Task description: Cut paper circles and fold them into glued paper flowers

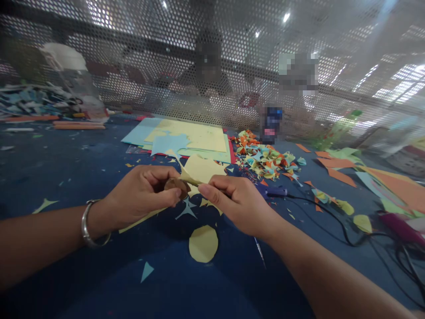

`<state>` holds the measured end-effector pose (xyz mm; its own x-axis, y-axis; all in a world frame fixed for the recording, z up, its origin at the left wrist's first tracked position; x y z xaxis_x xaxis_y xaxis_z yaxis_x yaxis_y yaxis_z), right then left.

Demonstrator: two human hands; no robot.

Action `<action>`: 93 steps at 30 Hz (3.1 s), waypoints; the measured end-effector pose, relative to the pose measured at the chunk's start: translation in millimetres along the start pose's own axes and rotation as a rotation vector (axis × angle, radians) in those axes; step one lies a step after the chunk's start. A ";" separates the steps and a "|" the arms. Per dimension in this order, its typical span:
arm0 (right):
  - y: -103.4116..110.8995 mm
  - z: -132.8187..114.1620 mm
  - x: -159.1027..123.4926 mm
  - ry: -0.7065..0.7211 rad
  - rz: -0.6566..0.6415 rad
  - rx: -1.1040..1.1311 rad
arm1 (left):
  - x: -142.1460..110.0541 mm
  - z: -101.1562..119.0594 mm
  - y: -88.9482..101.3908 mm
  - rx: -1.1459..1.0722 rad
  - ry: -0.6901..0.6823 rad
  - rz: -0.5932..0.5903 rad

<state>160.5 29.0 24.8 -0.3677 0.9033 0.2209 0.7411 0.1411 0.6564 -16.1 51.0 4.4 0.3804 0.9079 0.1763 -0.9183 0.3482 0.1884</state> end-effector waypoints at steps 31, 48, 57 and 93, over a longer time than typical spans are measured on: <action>6.0 -1.3 1.6 0.000 0.033 -0.026 | 2.0 -4.1 0.3 -0.043 0.045 -0.082; -2.1 3.2 1.1 -0.115 0.091 0.193 | 1.9 -6.2 -7.0 -0.004 0.112 -0.125; -13.1 -2.8 -3.2 -0.084 0.104 0.186 | -1.5 -5.2 -12.5 0.139 0.070 -0.201; -3.5 -2.3 -6.7 -0.060 0.107 -0.002 | -8.4 -1.0 -6.9 -0.174 0.045 -0.040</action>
<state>159.1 21.6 22.7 -0.2519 0.9360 0.2460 0.7735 0.0419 0.6325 -13.0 41.2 0.6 0.4151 0.9008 0.1277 -0.9092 0.4157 0.0236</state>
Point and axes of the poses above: each hand's wrist, its own x-axis towards the middle knuckle, its own y-axis out of the back of the hand, z = x × y, the point moved 5 cm from there along x, towards the middle knuckle, and after that the axes turned 6 degrees about z, right-handed, at the moved point
